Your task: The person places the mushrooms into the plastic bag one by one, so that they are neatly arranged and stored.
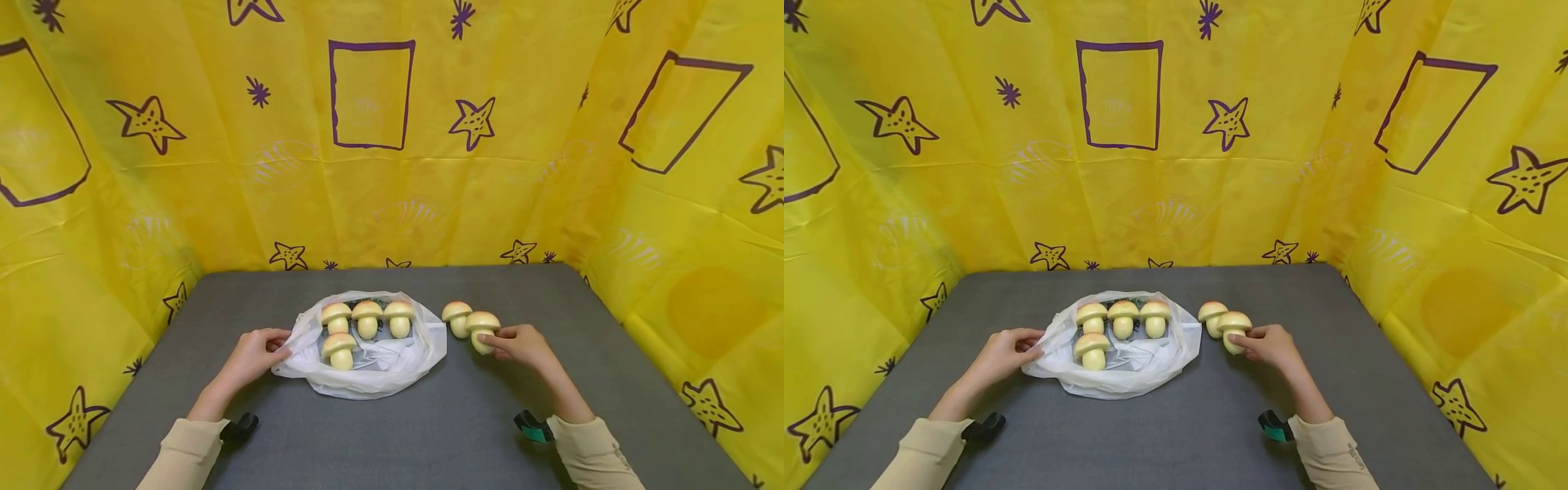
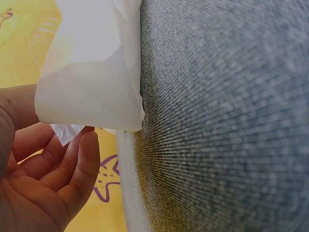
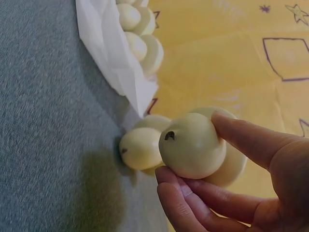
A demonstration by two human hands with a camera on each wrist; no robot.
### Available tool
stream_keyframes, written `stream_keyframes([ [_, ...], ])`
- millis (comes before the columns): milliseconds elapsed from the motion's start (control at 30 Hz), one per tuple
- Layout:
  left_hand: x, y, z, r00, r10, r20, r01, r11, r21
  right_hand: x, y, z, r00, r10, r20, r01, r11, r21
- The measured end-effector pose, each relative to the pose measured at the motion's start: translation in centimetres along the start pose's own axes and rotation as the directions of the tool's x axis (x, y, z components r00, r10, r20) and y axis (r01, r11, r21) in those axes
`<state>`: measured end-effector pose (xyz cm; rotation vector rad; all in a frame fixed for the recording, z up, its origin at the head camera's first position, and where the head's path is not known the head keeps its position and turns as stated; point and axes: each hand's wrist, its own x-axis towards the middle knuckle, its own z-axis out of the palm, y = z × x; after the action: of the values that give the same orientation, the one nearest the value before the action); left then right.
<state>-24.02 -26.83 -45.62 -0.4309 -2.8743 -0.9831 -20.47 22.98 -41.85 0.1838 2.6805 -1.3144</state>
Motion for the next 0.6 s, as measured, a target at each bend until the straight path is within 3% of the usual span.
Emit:
stream_keyframes([
  [600,-0.1,0.2,0.0,1.000,0.007,-0.009,-0.007,1.000,0.003,0.1,-2.1,1.2,0.999,-0.030,0.009,0.030,0.999,0.029],
])
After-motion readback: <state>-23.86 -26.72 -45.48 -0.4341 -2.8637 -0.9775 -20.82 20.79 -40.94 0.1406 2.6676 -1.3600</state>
